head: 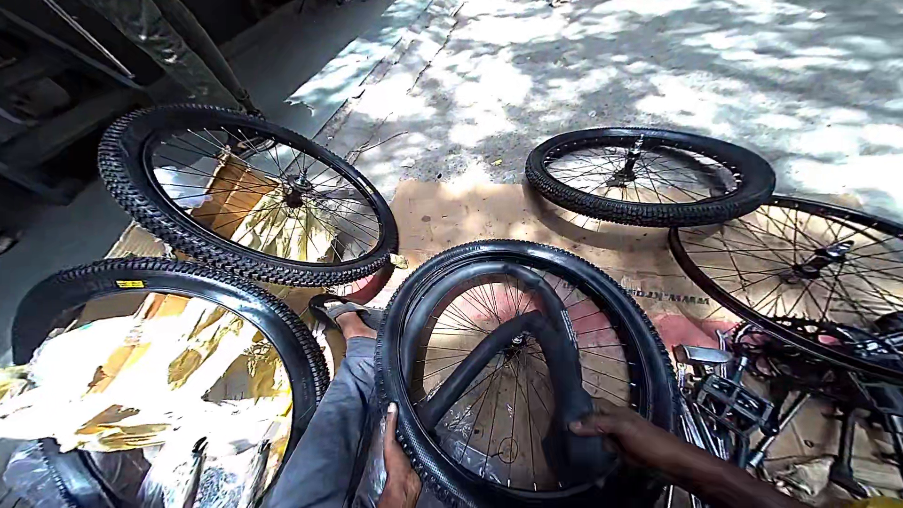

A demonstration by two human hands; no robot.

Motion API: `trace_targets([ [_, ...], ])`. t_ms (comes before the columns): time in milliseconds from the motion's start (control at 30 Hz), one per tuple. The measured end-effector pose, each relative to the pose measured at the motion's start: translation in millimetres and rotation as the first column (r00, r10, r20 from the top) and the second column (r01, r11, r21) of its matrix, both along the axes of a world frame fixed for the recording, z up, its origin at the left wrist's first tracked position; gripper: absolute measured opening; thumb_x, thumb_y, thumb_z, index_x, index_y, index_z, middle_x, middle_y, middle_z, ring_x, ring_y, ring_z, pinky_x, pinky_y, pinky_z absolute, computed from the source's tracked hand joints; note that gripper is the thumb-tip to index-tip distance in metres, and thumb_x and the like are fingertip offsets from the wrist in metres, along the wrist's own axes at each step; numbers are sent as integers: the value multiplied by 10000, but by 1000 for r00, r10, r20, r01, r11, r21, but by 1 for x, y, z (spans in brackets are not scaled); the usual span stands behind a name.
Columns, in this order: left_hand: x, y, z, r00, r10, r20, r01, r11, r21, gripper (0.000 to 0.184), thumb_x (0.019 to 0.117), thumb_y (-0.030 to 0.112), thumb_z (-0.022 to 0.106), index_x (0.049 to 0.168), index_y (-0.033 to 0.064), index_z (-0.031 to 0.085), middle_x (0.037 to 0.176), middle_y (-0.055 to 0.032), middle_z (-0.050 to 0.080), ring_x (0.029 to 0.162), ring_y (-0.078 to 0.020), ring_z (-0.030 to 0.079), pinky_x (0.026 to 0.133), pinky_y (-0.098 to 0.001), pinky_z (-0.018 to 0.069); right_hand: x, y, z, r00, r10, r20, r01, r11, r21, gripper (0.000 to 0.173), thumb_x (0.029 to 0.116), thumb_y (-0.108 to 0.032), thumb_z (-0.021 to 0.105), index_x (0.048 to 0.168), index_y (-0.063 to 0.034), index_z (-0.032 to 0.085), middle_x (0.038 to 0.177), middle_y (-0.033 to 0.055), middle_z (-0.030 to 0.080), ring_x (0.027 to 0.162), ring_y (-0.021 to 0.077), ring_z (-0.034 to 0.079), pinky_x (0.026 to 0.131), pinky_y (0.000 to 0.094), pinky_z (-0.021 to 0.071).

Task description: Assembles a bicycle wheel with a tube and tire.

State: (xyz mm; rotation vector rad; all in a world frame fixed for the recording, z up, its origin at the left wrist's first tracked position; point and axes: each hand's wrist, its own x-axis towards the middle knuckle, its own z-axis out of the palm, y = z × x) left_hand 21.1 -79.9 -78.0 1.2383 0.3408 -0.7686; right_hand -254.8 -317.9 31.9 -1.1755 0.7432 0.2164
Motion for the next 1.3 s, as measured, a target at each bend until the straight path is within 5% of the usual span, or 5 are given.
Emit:
trace_targets([
  [100,-4,1,-5,1000,-3,-31,3,1000,5,574,1052,588,387,1190,81,618,853,-158,702,654,-267,693,555,-459,604,22,25,-2,964,57,261,-160,906,392,377,1030,-372,587,1308,-123,531,1132,114,721,1018,286,727,943,522,591],
  [400,-12,-2,1,998,-40,39,39,998,46,506,1075,547,358,1195,114,590,843,-112,695,642,-237,695,534,-445,605,-78,-49,-113,861,-417,-291,-173,298,-939,657,780,-315,861,1342,-83,611,1296,266,591,1183,487,571,927,678,486],
  [633,-3,-3,-6,1000,-21,-2,21,990,141,524,1038,595,426,1183,121,596,841,-121,677,643,-259,677,563,-474,599,-99,-40,-136,446,-871,-208,819,490,-298,673,838,-172,848,1406,-43,511,1090,193,714,912,290,725,787,477,618],
  [1100,-13,-13,-7,995,24,92,-40,984,172,449,1058,537,440,1184,136,599,806,-79,663,598,-211,656,509,-426,581,-107,-35,-135,506,-849,-153,818,528,-227,626,818,0,817,1370,-48,527,1056,164,721,870,250,732,755,425,630],
  [1300,-4,-8,-11,999,-11,52,-2,966,258,480,1037,551,486,1196,118,622,868,-103,683,680,-232,680,590,-457,600,-105,-37,-139,457,-872,-174,840,488,-239,637,970,-524,644,1471,-156,508,1196,117,713,1042,233,710,876,452,600],
])
